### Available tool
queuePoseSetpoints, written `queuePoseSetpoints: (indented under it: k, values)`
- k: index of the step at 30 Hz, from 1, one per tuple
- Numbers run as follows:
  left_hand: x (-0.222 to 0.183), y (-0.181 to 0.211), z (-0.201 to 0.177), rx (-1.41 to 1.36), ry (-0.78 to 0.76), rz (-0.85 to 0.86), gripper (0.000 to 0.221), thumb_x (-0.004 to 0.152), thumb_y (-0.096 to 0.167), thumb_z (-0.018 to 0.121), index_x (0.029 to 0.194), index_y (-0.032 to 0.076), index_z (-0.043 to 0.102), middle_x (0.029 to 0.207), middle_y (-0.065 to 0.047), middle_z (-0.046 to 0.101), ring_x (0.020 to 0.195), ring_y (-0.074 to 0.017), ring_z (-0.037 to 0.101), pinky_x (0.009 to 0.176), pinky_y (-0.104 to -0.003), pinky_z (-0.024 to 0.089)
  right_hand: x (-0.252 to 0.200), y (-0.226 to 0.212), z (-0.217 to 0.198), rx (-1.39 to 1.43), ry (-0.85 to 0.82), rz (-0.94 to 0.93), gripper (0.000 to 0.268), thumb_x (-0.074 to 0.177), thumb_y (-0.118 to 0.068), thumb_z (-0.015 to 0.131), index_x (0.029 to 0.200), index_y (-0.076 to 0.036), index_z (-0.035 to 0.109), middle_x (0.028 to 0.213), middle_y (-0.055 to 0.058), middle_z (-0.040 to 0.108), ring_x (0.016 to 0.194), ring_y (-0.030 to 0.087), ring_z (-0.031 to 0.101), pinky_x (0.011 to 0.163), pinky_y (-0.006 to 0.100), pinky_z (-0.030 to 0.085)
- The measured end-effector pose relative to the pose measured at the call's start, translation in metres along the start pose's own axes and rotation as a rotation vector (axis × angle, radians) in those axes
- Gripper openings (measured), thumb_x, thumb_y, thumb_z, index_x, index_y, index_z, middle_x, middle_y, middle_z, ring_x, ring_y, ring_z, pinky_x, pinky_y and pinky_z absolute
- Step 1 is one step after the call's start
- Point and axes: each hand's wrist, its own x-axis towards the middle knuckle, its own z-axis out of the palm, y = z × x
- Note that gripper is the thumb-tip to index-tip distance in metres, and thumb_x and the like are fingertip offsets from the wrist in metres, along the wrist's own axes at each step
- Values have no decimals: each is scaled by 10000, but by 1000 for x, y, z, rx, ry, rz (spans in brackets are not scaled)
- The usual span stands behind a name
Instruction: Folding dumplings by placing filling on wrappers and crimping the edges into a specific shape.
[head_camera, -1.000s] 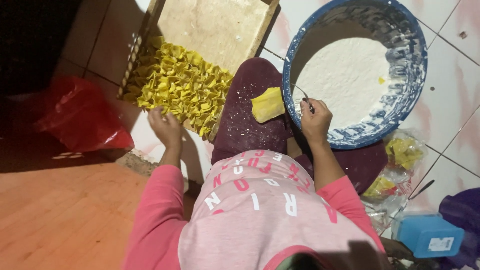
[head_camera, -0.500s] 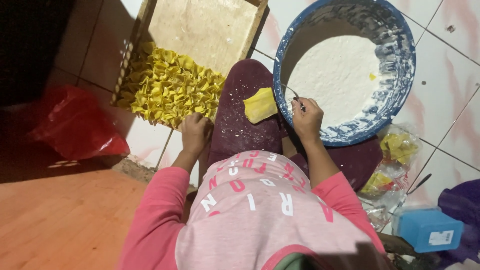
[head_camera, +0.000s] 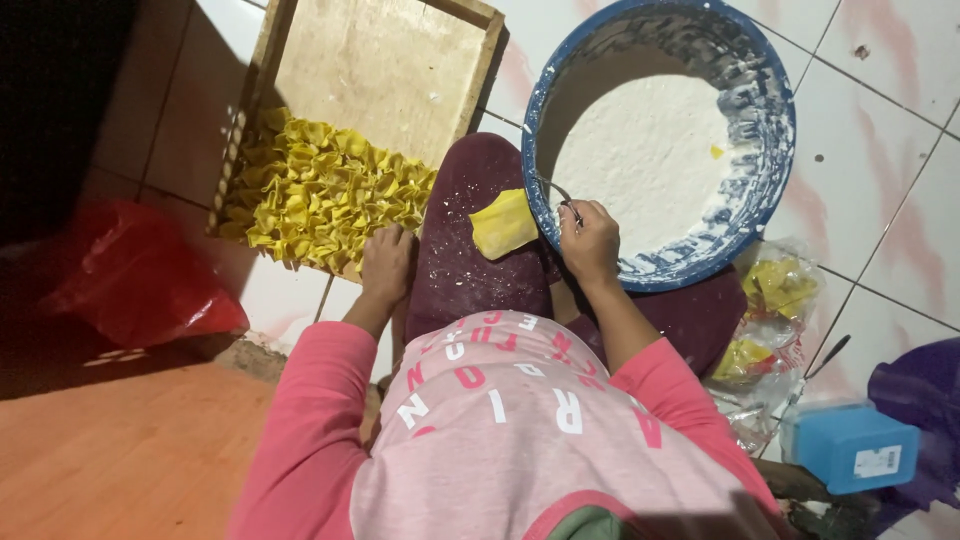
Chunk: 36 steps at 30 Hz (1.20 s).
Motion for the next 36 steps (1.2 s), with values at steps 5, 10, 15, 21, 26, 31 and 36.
queuePoseSetpoints:
  k: [5,10,15,21,26,31,36]
  values:
    - [-9,10,2,39,4,-87,46,910,152,569,933,121,594,992,-85,575,959,-304,581,771,-415,458,-2,2,0,10,-2,14,118,973,-163,718,913,-63,732,717,116,621,728,343,689,655,391,545]
    - [-36,11,-10,94,-52,-140,60,921,136,555,955,120,603,996,-75,591,993,-288,578,803,-405,455,-4,6,0,34,-3,29,121,975,-173,716,908,-74,737,715,104,625,720,330,689,657,382,547]
    - [-61,26,-29,154,-27,-157,35,880,145,573,891,135,604,923,-53,572,895,-266,584,730,-380,475,-3,6,0,50,-6,13,107,952,-159,728,904,-64,728,716,136,624,731,365,686,651,408,549]
    - [-76,28,-20,151,-23,-155,34,877,134,571,872,140,604,893,-42,563,868,-256,585,719,-369,476,-5,12,3,34,-26,9,104,955,-177,729,917,-80,736,720,127,625,738,343,692,657,395,551]
    - [-81,61,-81,122,-26,-189,39,860,113,596,881,118,629,891,-60,588,863,-274,596,719,-379,483,-5,3,-1,60,-30,27,115,961,-169,717,914,-67,738,728,133,641,736,353,694,654,398,552]
    - [-109,53,-66,123,-95,-233,56,870,131,590,903,140,634,924,-38,600,892,-266,603,741,-382,486,-4,2,0,53,-37,33,120,963,-170,707,906,-68,735,732,133,647,744,353,699,654,398,554]
    - [-114,36,-51,110,-140,-129,45,815,128,611,857,116,621,899,-68,593,861,-290,604,724,-412,482,-4,2,-1,71,-50,58,144,969,-173,700,894,-54,727,742,148,662,751,366,703,656,412,557]
